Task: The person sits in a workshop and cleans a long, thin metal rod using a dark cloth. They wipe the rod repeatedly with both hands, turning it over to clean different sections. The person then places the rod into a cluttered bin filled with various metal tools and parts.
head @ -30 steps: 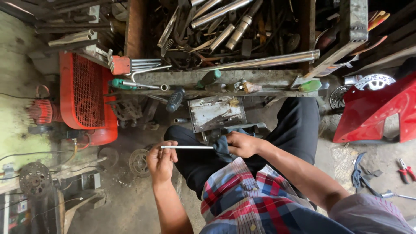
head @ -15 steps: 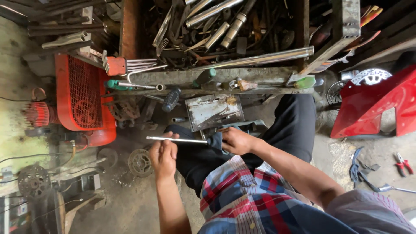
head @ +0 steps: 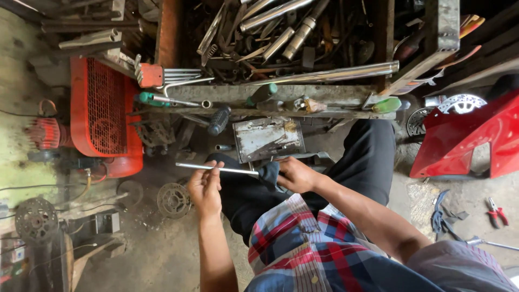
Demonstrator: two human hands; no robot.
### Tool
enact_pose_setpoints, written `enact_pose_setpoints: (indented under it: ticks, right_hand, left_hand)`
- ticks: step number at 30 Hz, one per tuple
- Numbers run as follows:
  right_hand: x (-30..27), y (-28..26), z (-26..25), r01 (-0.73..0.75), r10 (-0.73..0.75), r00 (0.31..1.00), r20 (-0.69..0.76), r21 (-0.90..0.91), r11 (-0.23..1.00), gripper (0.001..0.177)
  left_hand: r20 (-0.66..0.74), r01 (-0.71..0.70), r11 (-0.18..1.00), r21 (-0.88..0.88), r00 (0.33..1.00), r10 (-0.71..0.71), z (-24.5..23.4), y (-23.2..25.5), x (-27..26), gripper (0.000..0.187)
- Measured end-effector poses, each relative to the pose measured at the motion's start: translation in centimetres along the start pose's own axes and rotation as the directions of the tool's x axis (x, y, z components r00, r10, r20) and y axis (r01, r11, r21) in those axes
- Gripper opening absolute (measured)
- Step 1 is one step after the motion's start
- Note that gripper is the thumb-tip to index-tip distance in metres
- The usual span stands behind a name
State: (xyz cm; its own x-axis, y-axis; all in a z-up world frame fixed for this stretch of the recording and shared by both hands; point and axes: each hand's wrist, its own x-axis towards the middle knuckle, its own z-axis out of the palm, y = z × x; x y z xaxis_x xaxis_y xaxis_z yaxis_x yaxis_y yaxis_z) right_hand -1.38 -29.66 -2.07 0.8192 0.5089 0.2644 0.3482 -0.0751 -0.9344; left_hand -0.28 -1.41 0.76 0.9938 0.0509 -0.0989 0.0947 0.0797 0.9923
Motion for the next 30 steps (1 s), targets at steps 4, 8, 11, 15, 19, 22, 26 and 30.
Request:
enact_pose_setpoints:
  ticks: [4, 8, 11, 15, 19, 22, 26, 30]
  right_hand:
    - [0.3, 0.2, 0.1, 0.040, -0.042, 0.998, -0.052, -0.044, 0.998, 0.008]
    - [0.2, 0.8, 0.4, 0.128, -0.137, 0.987, -0.086, -0.095, 0.987, 0.006]
    - [-0.4, 1.6, 0.8, -0.001, -0.001, 0.999, -0.054, -0.039, 0.999, 0.004]
    - [-0.6, 1.2, 0.7, -0.131, 0.131, 0.991, -0.009, 0.017, 0.991, 0.005]
    - [-0.2, 1.6, 1.0, -0.119, 0.119, 0.992, -0.034, 0.018, 0.993, 0.007]
    - [0.0, 1.9, 1.1, -0.030, 0.027, 0.997, -0.070, -0.041, 0.999, 0.003]
    - [-0.2, 3.1, 1.4, 0.002, -0.011, 0.996, -0.091, -0.099, 0.995, 0.004]
    - [-1.9, 6.9, 2.7, 0.071, -0.115, 0.981, -0.157, -0.260, 0.963, 0.027]
  left_hand:
    - [-0.163, -0.110, 0.993, 0.048, 0.980, 0.117, -1.2, -4.0, -0.4, 0.014]
    - [-0.206, -0.130, 0.991, -0.037, 0.971, 0.120, 0.0, -3.7, -0.7, 0.013]
    - [-0.118, -0.042, 0.996, -0.073, 0.992, 0.033, 2.6, 0.6, -0.7, 0.013]
    - [-0.005, 0.004, 0.999, -0.049, 1.000, -0.004, 3.0, -0.1, -1.1, 0.026]
    - [-0.112, -0.044, 0.998, 0.053, 0.992, 0.049, 2.8, -2.3, -1.0, 0.016]
    - [-0.223, -0.064, 0.997, 0.041, 0.972, 0.071, 2.7, -3.7, -0.8, 0.013]
    - [-0.287, -0.180, 0.983, -0.032, 0.944, 0.163, 3.9, -3.1, -0.5, 0.015]
    - [-0.290, -0.227, 0.970, -0.091, 0.937, 0.192, 4.4, -2.8, -0.5, 0.015]
